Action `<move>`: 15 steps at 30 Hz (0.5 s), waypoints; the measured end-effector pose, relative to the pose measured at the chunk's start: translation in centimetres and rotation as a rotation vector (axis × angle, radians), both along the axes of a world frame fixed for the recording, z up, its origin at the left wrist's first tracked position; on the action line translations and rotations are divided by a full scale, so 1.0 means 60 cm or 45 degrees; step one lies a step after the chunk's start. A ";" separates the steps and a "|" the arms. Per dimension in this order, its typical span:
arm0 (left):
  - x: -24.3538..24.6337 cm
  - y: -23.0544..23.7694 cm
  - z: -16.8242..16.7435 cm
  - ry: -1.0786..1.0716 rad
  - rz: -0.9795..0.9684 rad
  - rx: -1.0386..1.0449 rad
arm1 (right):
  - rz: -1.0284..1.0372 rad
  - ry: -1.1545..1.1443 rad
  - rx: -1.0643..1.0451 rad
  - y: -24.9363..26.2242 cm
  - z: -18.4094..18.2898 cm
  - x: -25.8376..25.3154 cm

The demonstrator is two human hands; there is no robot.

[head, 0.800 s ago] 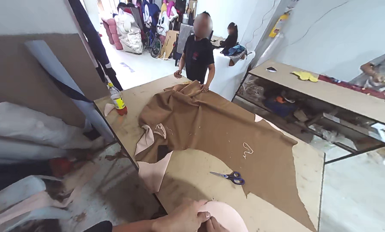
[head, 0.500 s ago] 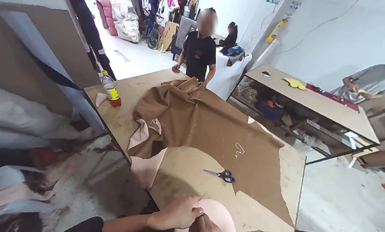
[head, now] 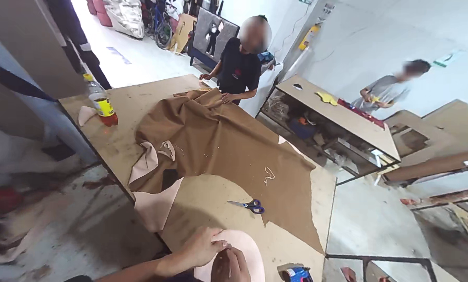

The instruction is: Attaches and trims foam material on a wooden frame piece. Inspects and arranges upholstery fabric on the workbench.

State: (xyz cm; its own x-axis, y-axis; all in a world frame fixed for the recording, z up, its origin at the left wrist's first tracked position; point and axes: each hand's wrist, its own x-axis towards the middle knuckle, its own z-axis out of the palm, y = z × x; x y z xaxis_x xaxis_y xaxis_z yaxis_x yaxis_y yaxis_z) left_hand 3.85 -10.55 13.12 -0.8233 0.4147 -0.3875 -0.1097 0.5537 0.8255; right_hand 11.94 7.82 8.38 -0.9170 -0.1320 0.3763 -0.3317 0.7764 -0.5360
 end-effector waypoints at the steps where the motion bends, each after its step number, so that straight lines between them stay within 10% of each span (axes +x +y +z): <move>1: -0.003 0.003 0.004 0.011 -0.026 -0.019 | -0.012 0.004 0.063 0.003 0.001 -0.005; 8: -0.005 0.010 0.015 0.047 -0.059 -0.041 | -0.106 0.180 0.357 0.000 0.007 -0.031; 15: 0.000 0.000 -0.007 -0.004 0.049 -0.035 | -0.022 -0.085 -0.097 -0.014 -0.011 0.007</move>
